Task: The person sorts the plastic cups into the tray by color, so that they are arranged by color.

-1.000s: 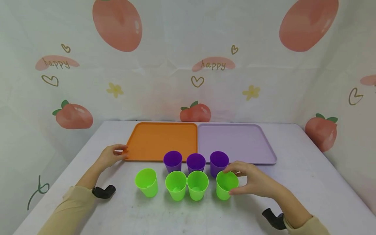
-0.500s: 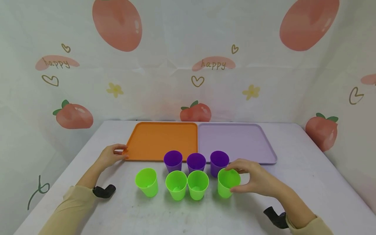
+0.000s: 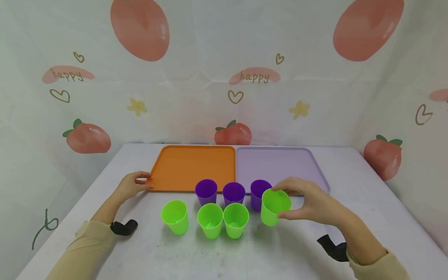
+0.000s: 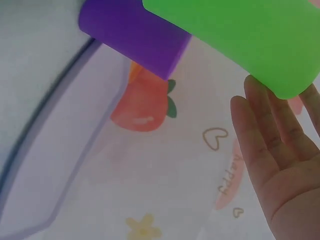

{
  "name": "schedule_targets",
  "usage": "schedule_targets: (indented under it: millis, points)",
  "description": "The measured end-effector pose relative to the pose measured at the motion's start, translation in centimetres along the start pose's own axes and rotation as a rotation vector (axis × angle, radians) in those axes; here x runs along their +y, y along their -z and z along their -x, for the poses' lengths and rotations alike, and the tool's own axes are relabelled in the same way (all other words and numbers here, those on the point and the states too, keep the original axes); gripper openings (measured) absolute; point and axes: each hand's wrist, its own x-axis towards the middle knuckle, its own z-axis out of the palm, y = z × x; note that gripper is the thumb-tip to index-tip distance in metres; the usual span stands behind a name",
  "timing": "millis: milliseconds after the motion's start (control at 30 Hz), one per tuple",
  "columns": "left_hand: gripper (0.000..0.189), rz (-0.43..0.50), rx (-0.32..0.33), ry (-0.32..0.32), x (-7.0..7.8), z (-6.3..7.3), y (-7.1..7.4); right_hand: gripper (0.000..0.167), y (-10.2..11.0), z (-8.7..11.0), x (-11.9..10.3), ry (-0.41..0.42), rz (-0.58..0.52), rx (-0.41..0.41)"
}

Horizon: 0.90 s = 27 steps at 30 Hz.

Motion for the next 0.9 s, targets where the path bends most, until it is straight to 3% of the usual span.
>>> schedule_targets:
  millis: [467, 900]
  points:
    - [0.045, -0.011, 0.003, 0.009, 0.4, 0.2, 0.1, 0.065, 2.1, -2.4, -1.1, 0.049, 0.126, -0.007]
    - [0.044, -0.024, -0.003, 0.022, 0.4, 0.2, 0.0, 0.063, 2.6, -5.3, -1.3, 0.087, 0.131, 0.010]
